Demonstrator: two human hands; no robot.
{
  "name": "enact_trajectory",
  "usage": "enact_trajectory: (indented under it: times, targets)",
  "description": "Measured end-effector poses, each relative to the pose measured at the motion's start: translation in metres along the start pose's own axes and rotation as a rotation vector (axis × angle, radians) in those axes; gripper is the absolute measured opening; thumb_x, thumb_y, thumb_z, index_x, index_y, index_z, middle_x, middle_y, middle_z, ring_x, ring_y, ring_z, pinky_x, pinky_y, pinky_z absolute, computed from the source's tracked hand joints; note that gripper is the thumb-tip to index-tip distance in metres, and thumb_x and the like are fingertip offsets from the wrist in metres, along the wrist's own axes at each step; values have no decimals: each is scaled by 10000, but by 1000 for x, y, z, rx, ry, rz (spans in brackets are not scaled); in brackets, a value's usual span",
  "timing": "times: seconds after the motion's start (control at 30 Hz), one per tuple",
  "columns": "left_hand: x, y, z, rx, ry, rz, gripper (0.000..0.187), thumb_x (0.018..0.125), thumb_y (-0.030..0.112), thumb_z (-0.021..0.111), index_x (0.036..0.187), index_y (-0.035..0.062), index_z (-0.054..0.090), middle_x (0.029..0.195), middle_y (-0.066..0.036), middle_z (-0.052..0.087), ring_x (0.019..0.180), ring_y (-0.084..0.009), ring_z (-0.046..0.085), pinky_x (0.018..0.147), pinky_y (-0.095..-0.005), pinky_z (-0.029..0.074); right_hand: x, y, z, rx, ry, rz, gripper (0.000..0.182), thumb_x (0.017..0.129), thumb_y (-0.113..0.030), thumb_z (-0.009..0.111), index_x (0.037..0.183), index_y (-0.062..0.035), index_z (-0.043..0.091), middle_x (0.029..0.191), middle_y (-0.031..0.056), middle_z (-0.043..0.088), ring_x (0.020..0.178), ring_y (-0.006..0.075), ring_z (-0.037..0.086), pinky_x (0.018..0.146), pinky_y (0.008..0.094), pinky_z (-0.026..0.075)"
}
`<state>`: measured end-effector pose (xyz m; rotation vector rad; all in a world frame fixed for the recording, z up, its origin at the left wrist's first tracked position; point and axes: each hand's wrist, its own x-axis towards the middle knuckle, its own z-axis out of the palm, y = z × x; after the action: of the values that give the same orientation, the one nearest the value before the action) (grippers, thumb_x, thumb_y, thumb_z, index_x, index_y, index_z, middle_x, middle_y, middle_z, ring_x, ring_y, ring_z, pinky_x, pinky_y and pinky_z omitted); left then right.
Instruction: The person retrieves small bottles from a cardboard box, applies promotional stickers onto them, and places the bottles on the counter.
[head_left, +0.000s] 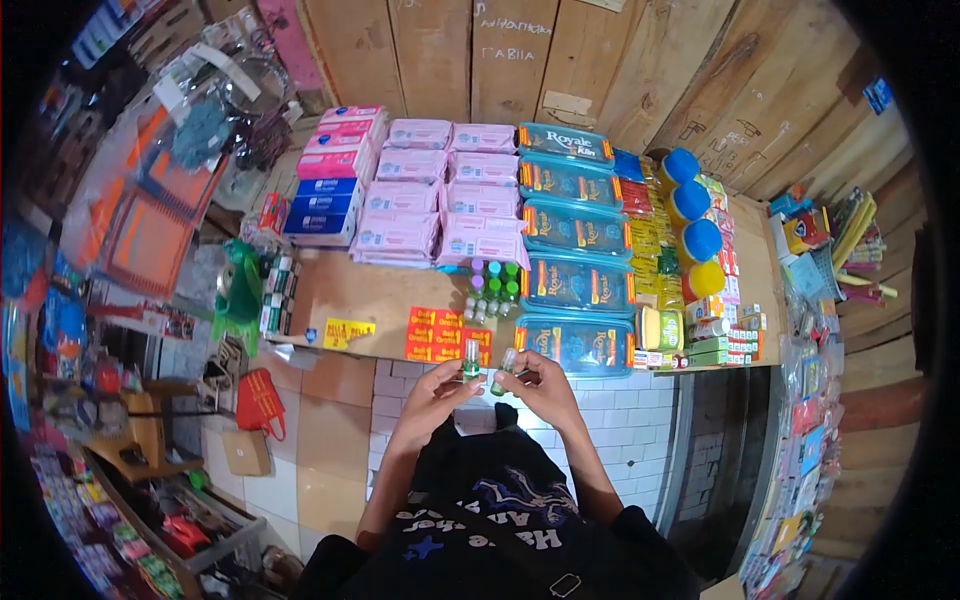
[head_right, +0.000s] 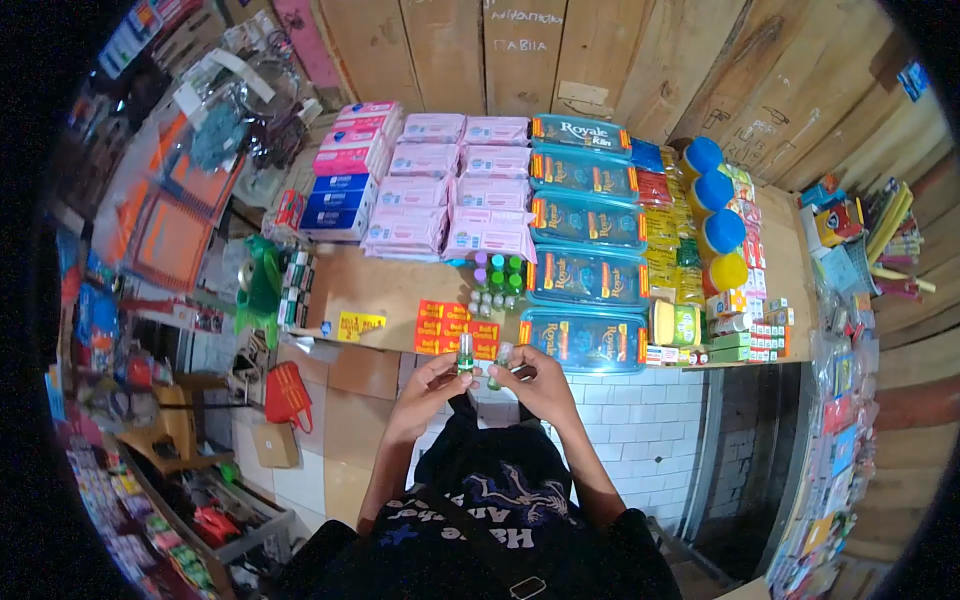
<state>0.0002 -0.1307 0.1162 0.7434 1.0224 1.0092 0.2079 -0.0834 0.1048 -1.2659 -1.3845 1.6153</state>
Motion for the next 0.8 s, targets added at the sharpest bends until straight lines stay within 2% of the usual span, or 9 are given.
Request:
enact_trajectory:
  times: [0.13,0.17,0.27,0.3,0.43,0.53,0.63,0.77,0.8]
  targets:
    - [17,30,-29,77,-67,-51,373,927,104,662,1268,-10,563,1154,-86,659,1011,-144,639,904,-278,495,24,7,17,-111,78,0,300,831,-189,778,972,20,616,819,86,706,721,109,660,638,249,506]
    - [21,33,-37,83,-87,-47,376,927,105,664,1270,-11,563,1153,-84,659,1013,-143,639,903,-277,495,28,5,21,-195,138,-41,297,824,-182,777,949,39,623,784,119,709,706,144,685,639,277,526]
    - [31,43,-52,86,-118,-71,388,923,109,670,1276,-9,561,1147,-80,658,1003,-142,642,899,-277,497,47,28,29,-298,245,1,286,813,-177,779,915,49,637,770,147,706,693,192,702,642,311,542]
    - [34,46,-56,84,-125,-84,392,922,110,672,1279,-7,561,1145,-78,657,997,-142,643,898,-277,498,48,19,33,-372,296,3,263,801,-155,777,891,55,646,773,169,702,701,241,714,646,337,550]
    - [42,45,-75,104,-181,-101,417,915,110,681,1294,-3,550,1134,-72,654,979,-144,648,893,-278,501,61,27,44,-394,404,7,244,787,-106,774,913,61,647,792,187,700,730,275,718,654,358,551]
    - [44,49,-83,127,-210,-118,425,912,107,683,1299,-4,545,1126,-70,653,973,-145,650,890,-278,503,70,41,48,-507,480,-85,239,773,-88,785,912,49,646,756,138,698,684,229,713,625,319,550]
    - [46,50,-90,131,-216,-129,414,912,102,682,1290,-5,550,1121,-68,655,971,-139,648,887,-273,502,77,40,49,-537,486,-61,243,743,-23,764,926,71,636,835,221,685,761,349,695,655,402,542]
    - [48,51,-92,115,-203,-92,394,909,95,684,1270,-8,565,1134,-70,654,972,-124,638,887,-263,497,90,55,47,-590,522,-137,225,731,15,730,929,63,635,888,251,672,807,403,667,700,449,536]
    - [49,50,-92,117,-197,-80,390,908,93,684,1266,-9,567,1138,-71,653,977,-120,635,888,-259,495,92,58,46,-604,528,-172,230,737,11,735,933,65,627,852,233,675,775,376,679,679,424,545]
